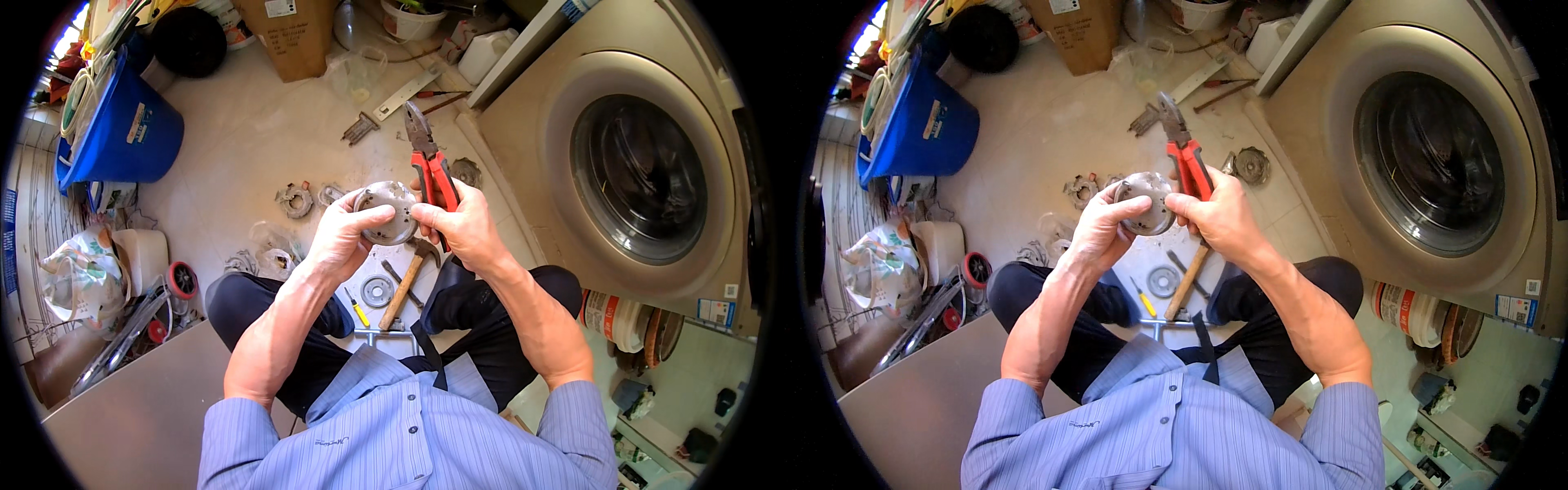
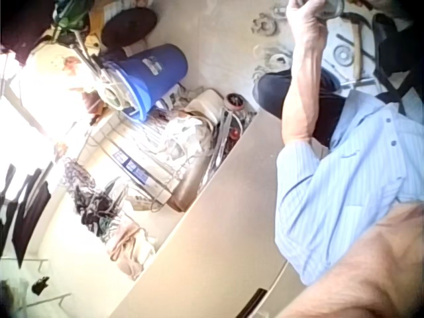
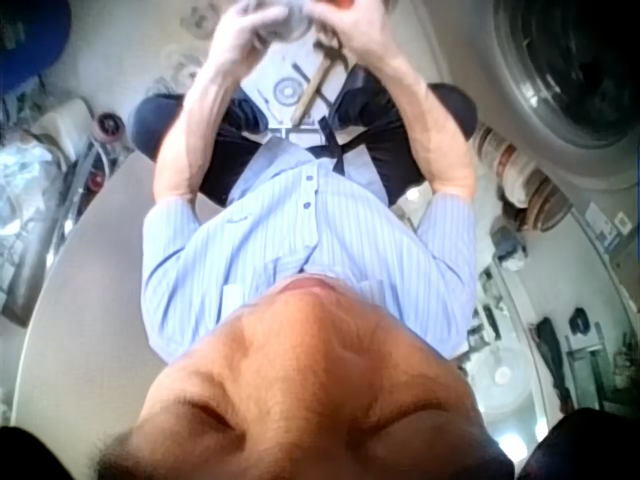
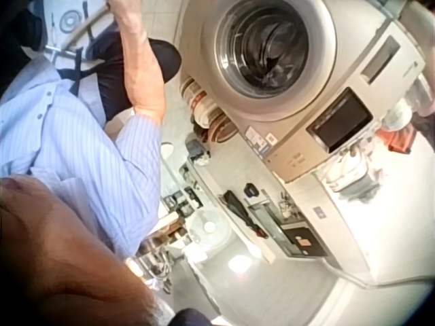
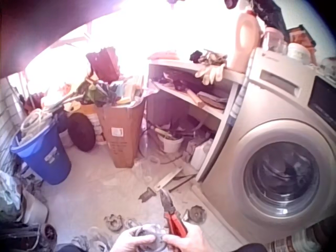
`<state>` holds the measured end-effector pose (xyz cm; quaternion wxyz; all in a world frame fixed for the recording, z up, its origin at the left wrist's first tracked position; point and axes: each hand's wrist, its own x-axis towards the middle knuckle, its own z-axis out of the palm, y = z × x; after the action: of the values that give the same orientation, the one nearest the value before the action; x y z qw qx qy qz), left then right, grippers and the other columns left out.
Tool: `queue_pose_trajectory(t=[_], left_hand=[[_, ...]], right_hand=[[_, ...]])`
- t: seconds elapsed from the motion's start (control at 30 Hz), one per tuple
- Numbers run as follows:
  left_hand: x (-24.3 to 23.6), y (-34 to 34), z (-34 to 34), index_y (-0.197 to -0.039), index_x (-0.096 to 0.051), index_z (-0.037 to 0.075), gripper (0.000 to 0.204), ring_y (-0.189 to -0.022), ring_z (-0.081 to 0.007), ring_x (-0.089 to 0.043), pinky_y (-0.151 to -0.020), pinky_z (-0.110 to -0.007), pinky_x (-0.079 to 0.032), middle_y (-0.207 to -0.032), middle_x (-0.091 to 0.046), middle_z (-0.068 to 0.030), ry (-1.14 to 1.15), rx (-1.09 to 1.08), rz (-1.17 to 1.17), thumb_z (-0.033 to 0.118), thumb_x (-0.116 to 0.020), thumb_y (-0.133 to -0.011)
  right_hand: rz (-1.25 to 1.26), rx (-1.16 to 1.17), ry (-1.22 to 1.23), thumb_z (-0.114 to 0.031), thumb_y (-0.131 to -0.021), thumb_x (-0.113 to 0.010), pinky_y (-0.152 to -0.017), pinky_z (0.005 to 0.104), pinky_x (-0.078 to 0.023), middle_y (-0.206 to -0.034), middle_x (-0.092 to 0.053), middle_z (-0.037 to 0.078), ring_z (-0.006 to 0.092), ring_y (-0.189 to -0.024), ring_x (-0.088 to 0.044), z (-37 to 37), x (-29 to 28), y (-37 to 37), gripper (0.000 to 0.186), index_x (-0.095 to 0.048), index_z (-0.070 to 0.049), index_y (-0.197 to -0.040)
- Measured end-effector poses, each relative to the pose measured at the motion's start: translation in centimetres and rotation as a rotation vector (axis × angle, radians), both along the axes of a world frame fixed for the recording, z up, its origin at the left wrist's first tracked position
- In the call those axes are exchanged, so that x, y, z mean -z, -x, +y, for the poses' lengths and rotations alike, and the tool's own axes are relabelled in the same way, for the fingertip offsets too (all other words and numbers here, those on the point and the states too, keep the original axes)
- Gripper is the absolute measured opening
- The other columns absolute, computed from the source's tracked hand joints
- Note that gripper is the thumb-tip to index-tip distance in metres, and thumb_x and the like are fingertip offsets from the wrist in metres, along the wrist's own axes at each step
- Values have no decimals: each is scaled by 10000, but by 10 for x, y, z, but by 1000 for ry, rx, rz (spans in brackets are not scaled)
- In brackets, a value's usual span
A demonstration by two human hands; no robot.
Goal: The person holds a metal housing and uses pliers and a screwdriver to bend and adjust metal tabs around the edge of the component.
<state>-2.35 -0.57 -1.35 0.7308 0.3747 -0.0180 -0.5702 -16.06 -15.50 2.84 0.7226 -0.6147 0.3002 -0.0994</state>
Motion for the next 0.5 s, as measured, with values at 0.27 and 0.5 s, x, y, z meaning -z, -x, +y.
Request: queue_pose_trajectory(t=[0.27, 0.5], left_hand=[[7, 4, -7, -1212, -617, -18, 417, -964, -193, -707, -922, -346, -568, -1086, -720, -105, -37, -75, -175, 70, -809, -852], [-1, 15, -13, -1387, -477, 34, 445, -1065, -269, -676, -921, -384, -574, -1221, -639, -141, 123, -297, -162, 208, -615, -1001]], right_hand=[[83, -28, -22, -181, -917, -747, -504, 242, -447, -699, -638, 32, 89, -543, -564, -2, 9, 1, 215, -644, -6, -989], [-129, 227, -387, -90, -952, -710, -527, 249, -503, -777, -635, 58, 119, -640, -626, 26, 6, -11, 237, -590, 11, -1131]])
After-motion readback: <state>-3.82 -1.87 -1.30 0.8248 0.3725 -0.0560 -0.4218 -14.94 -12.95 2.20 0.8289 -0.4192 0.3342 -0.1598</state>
